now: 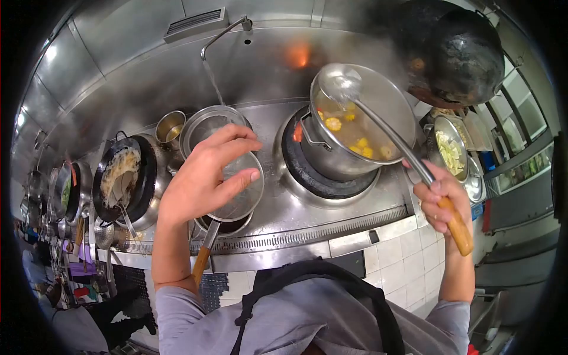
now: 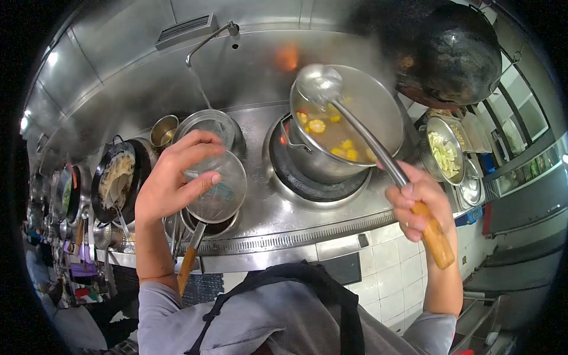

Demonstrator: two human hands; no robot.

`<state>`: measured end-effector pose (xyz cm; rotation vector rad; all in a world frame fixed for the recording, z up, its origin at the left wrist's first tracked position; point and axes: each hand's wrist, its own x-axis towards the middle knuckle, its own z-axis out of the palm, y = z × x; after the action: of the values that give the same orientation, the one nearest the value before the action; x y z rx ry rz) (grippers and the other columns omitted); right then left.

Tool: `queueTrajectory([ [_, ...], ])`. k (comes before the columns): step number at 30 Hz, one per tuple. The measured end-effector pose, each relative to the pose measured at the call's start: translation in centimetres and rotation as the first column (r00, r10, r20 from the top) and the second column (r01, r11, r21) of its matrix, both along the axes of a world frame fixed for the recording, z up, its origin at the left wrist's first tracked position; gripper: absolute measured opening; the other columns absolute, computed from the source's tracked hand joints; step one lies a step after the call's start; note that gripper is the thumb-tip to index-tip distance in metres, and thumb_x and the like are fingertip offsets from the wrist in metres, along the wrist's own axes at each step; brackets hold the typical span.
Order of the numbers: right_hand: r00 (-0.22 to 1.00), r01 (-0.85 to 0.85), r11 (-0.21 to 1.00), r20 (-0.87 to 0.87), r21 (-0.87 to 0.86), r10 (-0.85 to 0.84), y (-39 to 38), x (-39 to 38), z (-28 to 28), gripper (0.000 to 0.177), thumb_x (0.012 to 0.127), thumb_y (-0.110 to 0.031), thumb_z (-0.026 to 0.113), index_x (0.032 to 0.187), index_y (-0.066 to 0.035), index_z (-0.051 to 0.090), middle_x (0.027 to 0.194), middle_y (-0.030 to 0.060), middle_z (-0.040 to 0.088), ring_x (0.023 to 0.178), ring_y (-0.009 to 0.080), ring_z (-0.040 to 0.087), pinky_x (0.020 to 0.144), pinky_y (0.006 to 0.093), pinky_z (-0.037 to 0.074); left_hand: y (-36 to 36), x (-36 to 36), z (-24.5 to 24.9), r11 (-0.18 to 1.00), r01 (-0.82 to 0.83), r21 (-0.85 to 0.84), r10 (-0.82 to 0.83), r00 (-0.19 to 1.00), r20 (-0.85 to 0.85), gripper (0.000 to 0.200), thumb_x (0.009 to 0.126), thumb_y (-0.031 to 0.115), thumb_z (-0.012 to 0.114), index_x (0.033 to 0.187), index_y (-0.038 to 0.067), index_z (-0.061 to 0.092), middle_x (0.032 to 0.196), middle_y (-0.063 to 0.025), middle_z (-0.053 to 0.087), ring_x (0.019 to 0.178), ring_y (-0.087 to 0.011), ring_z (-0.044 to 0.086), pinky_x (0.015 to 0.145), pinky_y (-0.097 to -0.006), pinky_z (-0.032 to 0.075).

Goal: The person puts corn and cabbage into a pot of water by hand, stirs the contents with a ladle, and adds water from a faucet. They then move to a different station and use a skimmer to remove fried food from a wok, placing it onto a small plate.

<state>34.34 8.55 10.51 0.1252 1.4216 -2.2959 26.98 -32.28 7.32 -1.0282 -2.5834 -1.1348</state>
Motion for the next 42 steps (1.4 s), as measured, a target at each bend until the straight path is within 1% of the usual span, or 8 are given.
queueTrajectory([
  [5,0.999,0.043,0.834,-0.021,0.55,-0.038,1.7,1.9,-2.8,0.067,0.081,-0.001,0.055,0.146,0.0,0.039,0.064,-0.0001,0.049,0.035,0.0092,0.044,0.031,0.0244,0.038,0.5,-0.6,0.5,0.999,0.025,-0.024,-0.026,0.999,-0.03,0.037,0.081,0.011,0.072,0.113,-0.005,0.064,0.117,-0.0177,0.061,0.102,-0.0359,0.062,0.085,-0.0398,0.051],
  [9,0.878,0.378,0.036,-0.37,0.925,0.304,2.5,2.1,-5.8,0.069,0.081,0.001,0.056,0.147,-0.001,0.039,0.071,0.0219,0.064,0.053,0.0316,0.062,0.057,0.0408,0.051,0.1,-0.6,0.6,0.999,0.022,-0.035,-0.024,0.998,-0.056,0.038,0.078,0.009,0.072,0.112,-0.005,0.065,0.116,-0.0181,0.061,0.104,-0.0355,0.062,0.091,-0.0393,0.049],
  [12,0.836,0.461,0.102,-0.47,0.881,0.282,-1.0,0.0,-5.9,0.071,0.081,-0.002,0.057,0.149,-0.009,0.04,0.089,0.0311,0.064,0.079,0.0475,0.063,0.072,0.0474,0.051,0.2,-0.8,0.7,0.999,0.036,-0.039,-0.038,0.998,-0.042,0.038,0.078,0.009,0.072,0.112,-0.006,0.065,0.116,-0.0189,0.061,0.104,-0.0361,0.062,0.091,-0.0385,0.048],
  [16,0.751,0.381,0.408,-0.535,0.83,0.387,-7.5,-5.9,-8.4,0.067,0.086,-0.007,0.059,0.149,-0.003,0.038,0.13,0.0289,0.059,0.115,0.0378,0.063,0.099,0.0381,0.049,0.3,-0.3,1.0,0.999,0.048,-0.024,-0.049,0.998,-0.041,0.038,0.078,0.008,0.071,0.112,-0.006,0.064,0.117,-0.0189,0.061,0.105,-0.0348,0.062,0.092,-0.0378,0.048],
  [19,0.895,-0.071,0.818,-0.327,0.57,0.305,-13.9,-11.6,-10.7,0.053,0.085,-0.004,0.054,0.136,0.007,0.048,0.059,0.0011,0.048,0.04,0.0106,0.046,0.038,0.0276,0.043,-0.1,0.3,1.1,1.0,0.01,0.003,-0.01,1.0,0.01,0.043,0.079,0.021,0.074,0.111,-0.006,0.064,0.117,-0.0185,0.062,0.107,-0.0328,0.061,0.095,-0.0388,0.046],
  [21,0.946,-0.211,0.925,-0.172,0.316,0.274,-17.7,-15.3,-14.1,0.004,0.083,-0.003,0.054,0.086,0.0,0.054,0.058,0.0049,0.051,0.044,0.0153,0.054,0.039,0.0341,0.047,-1.0,0.7,1.4,1.0,0.009,-0.018,-0.01,0.999,-0.048,0.039,0.078,0.013,0.072,0.112,-0.006,0.064,0.117,-0.0187,0.061,0.105,-0.0341,0.062,0.092,-0.0377,0.048],
  [26,0.884,-0.275,0.911,0.29,-0.309,0.365,-23.5,-19.9,-18.3,0.018,0.086,-0.01,0.058,0.07,-0.009,0.051,0.059,0.0022,0.051,0.049,0.0127,0.053,0.045,0.0301,0.048,-3.7,2.0,1.3,0.997,-0.073,-0.026,0.072,0.996,-0.051,0.038,0.078,0.01,0.072,0.111,-0.006,0.064,0.116,-0.0193,0.061,0.104,-0.0354,0.062,0.088,-0.0373,0.049],
  [42,0.862,-0.247,0.898,0.341,-0.363,0.375,-27.0,-22.9,-21.0,0.02,0.086,-0.01,0.054,0.068,-0.01,0.045,0.06,0.0007,0.048,0.05,0.0125,0.047,0.049,0.0245,0.044,-6.6,1.7,0.7,0.986,-0.164,0.002,0.164,0.986,-0.043,0.037,0.08,0.013,0.073,0.112,-0.004,0.065,0.117,-0.0178,0.062,0.105,-0.0336,0.063,0.09,-0.038,0.049],
])
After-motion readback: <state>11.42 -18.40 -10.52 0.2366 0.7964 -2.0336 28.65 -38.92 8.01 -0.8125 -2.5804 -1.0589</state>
